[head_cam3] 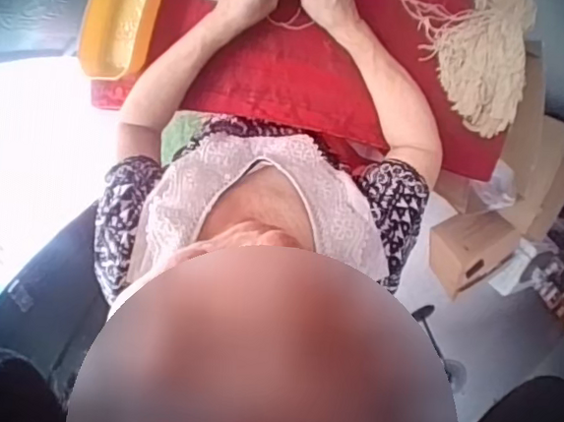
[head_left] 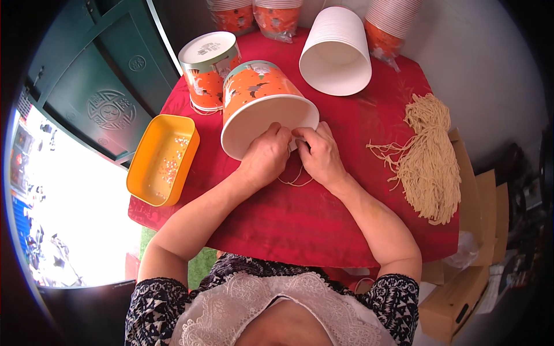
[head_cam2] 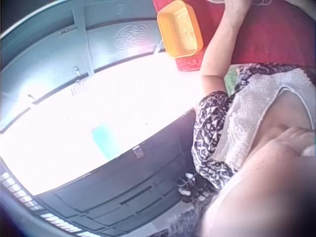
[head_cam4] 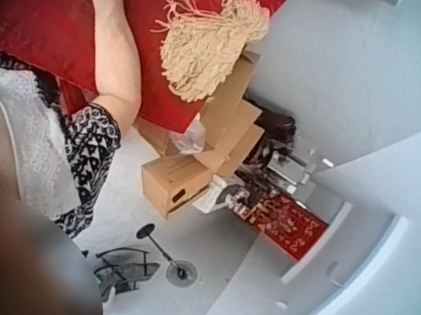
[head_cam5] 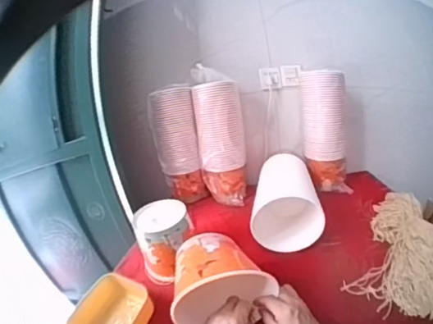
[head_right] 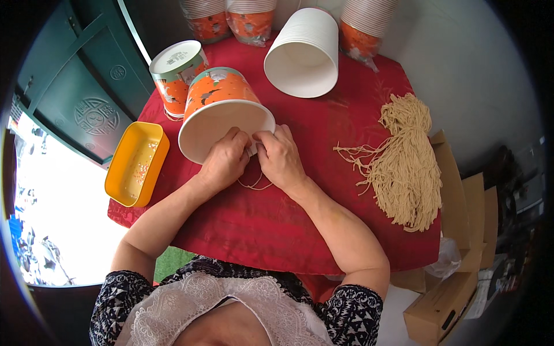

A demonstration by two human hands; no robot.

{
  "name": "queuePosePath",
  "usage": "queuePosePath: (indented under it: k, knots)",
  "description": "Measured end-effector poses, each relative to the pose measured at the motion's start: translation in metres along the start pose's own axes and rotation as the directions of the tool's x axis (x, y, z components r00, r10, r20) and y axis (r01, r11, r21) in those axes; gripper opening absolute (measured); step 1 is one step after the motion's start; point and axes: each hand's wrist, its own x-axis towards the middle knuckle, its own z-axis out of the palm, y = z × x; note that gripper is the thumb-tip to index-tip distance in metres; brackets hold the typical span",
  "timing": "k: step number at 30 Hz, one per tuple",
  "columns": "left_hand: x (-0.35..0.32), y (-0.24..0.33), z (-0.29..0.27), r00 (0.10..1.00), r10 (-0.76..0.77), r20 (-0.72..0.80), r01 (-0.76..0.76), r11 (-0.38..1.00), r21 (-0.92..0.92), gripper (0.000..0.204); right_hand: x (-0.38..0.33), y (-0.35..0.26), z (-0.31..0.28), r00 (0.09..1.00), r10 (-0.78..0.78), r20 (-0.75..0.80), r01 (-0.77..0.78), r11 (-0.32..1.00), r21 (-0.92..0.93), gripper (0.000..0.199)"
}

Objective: Tying string handles to paper buckets in a packaging environment.

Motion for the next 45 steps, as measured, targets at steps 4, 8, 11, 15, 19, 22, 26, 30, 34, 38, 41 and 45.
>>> queuePosePath:
  k: [4,8,11,15,19,22,26,30,34,38,41,45]
  knots:
    - [0.0,0.001,0.003,0.999,0.014,-0.048,-0.013,1.0,0.018,0.015,0.001,-0.001,-0.003,1.0,-0.024,-0.006,0.024,1.0,-0.01,0.022]
    - [-0.001,-0.001,0.002,0.999,0.027,-0.019,-0.027,0.999,0.019,0.02,0.002,-0.004,-0.005,1.0,-0.024,0.007,0.023,1.0,0.003,0.02]
    - [0.0,0.0,0.001,1.0,0.022,-0.013,-0.022,1.0,0.014,0.021,0.001,-0.002,-0.003,0.999,-0.035,-0.015,0.035,0.999,0.022,0.02]
    - [-0.001,0.0,0.003,1.0,-0.006,-0.03,0.006,1.0,-0.017,0.019,0.001,0.002,-0.003,0.999,-0.046,-0.02,0.046,0.998,0.035,0.02]
    - [-0.003,0.001,0.0,1.0,-0.017,-0.021,0.017,1.0,-0.018,0.017,0.0,0.001,-0.006,0.999,-0.043,0.014,0.042,0.997,0.061,0.023]
    - [-0.004,0.001,-0.002,1.0,-0.027,0.001,0.027,0.999,-0.046,0.017,0.0,0.0,-0.007,0.999,-0.014,0.046,0.011,0.997,0.078,0.024]
    - [-0.004,0.002,-0.003,1.0,-0.003,-0.012,0.002,0.998,-0.057,0.016,0.001,-0.005,-0.008,0.997,0.004,0.078,-0.013,0.992,0.124,0.031]
    - [-0.005,0.002,-0.002,1.0,-0.006,-0.011,0.005,0.997,-0.071,0.016,0.0,0.002,-0.006,0.995,-0.02,0.095,0.009,0.993,0.116,0.03]
    - [-0.005,0.003,-0.003,1.0,-0.017,-0.026,0.015,0.997,-0.072,0.016,-0.001,0.005,-0.007,0.99,0.008,0.14,-0.034,0.983,0.18,0.015]
    - [-0.008,0.0,-0.008,0.99,-0.14,0.027,0.143,0.97,-0.195,0.013,0.001,-0.003,-0.009,0.987,0.046,0.153,-0.073,0.982,0.176,0.008]
    - [-0.007,-0.005,-0.012,0.995,-0.102,0.004,0.099,0.958,-0.27,0.008,0.001,-0.002,-0.008,0.987,0.015,0.158,-0.045,0.981,0.187,0.009]
    - [-0.006,-0.008,-0.01,0.988,-0.155,0.013,0.153,0.951,-0.27,0.006,0.001,-0.002,-0.013,0.981,-0.011,0.193,-0.035,0.972,0.234,0.009]
